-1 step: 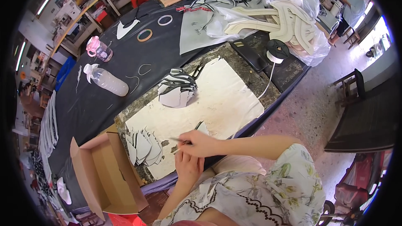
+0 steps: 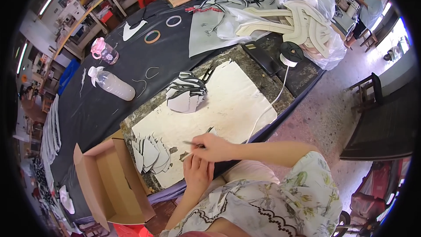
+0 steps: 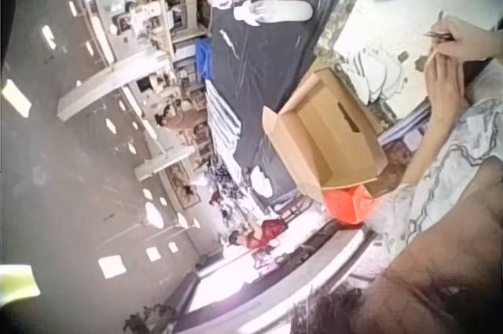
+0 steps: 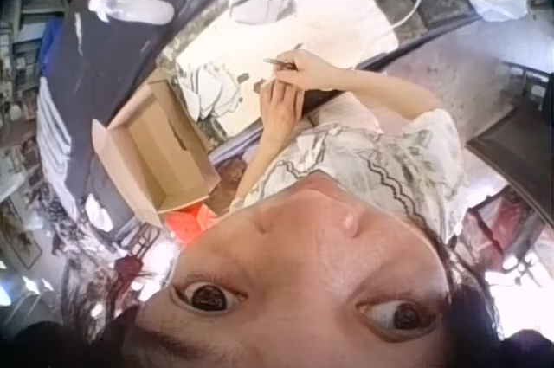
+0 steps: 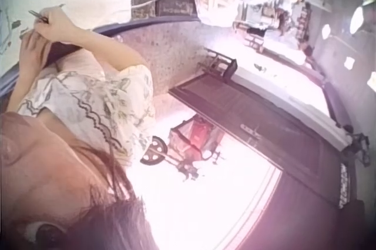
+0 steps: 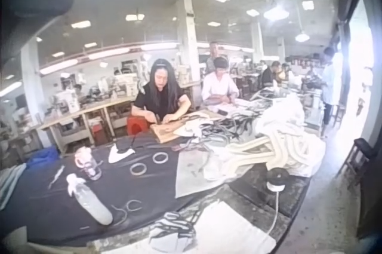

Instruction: Trimming excess threads or material from shoe components using snips.

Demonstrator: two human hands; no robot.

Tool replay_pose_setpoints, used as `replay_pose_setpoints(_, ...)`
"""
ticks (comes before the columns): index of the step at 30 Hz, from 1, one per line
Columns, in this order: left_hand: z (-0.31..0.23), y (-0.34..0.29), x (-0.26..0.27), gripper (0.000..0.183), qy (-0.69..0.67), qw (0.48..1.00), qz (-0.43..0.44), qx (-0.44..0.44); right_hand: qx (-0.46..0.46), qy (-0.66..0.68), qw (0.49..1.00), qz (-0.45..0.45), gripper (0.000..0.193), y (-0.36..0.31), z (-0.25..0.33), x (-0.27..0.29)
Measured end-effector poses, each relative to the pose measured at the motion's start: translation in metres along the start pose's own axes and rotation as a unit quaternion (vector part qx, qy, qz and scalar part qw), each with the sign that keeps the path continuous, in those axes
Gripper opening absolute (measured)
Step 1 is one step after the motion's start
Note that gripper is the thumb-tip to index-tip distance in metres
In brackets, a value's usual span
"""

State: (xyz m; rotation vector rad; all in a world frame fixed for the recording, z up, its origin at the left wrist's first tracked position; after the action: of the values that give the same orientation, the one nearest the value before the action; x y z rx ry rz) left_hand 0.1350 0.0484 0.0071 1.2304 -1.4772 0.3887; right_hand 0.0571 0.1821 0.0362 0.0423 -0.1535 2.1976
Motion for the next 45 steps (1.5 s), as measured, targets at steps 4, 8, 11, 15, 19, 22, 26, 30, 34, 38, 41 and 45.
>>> replay_pose_setpoints(4, -0.003, 0.001, -0.004, 0.035, -0.038, 0.999, -0.025, 0.015, -0.071, -0.107, 0.99, -0.06, 0.019, -0.005, -0.028, 0.031)
replay_pose_setpoints(8, 0.001, -0.002, -0.005, 0.034, -0.064, 0.998, -0.019, 0.0, -0.064, -0.194, 0.977, -0.064, 0.02, -0.003, -0.037, 0.038)
replay_pose_setpoints(11, 0.008, 0.001, 0.002, 0.027, -0.122, 0.988, -0.083, 0.053, -0.068, -0.162, 0.983, -0.055, 0.02, -0.008, -0.029, 0.034)
replay_pose_setpoints(15, 0.015, 0.019, 0.016, 0.01, -0.279, 0.939, -0.097, 0.176, -0.075, -0.099, 0.992, 0.028, 0.019, -0.013, 0.003, 0.02)
replay_pose_setpoints(19, 0.02, 0.013, 0.006, 0.01, -0.308, 0.931, -0.076, 0.18, -0.027, -0.114, 0.993, 0.034, 0.013, -0.016, 0.008, 0.017)
replay_pose_setpoints(22, 0.021, 0.009, 0.008, 0.012, -0.27, 0.94, -0.108, 0.178, -0.057, -0.097, 0.993, 0.04, 0.012, -0.017, 0.007, 0.021)
replay_pose_setpoints(26, 0.022, 0.0, 0.006, 0.014, -0.254, 0.943, -0.132, 0.167, -0.026, -0.118, 0.992, 0.021, 0.012, -0.015, -0.005, 0.026)
replay_pose_setpoints(30, 0.017, -0.009, -0.001, 0.006, -0.182, 0.968, -0.125, 0.116, -0.024, -0.108, 0.993, -0.028, 0.015, -0.004, -0.021, 0.04)
replay_pose_setpoints(34, -0.003, -0.003, -0.005, 0.034, -0.043, 0.999, -0.03, 0.005, -0.055, -0.15, 0.986, -0.043, 0.02, 0.009, -0.026, 0.042)
replay_pose_setpoints(38, -0.005, -0.005, -0.003, 0.041, -0.022, 1.0, -0.01, 0.009, -0.04, -0.22, 0.972, -0.065, 0.021, 0.009, -0.039, 0.038)
replay_pose_setpoints(41, -0.004, -0.005, -0.001, 0.038, -0.037, 0.999, -0.01, 0.018, -0.07, -0.214, 0.973, -0.052, 0.021, 0.009, -0.028, 0.036)
replay_pose_setpoints(45, -0.005, -0.005, -0.002, 0.037, -0.048, 0.999, -0.012, 0.008, -0.077, -0.223, 0.972, -0.014, 0.022, 0.006, -0.03, 0.029)
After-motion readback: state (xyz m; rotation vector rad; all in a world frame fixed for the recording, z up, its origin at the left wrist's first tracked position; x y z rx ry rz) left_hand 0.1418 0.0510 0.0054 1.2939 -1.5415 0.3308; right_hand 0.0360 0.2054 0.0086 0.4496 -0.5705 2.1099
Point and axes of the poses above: each hand's wrist, its own y-axis towards the middle knuckle, its own x-axis out of the back of the hand, z = x × y, the point moved 2 cm from there along y, towards the middle knuckle, and after that the axes turned 2 degrees about z, right-handed, at the moved point
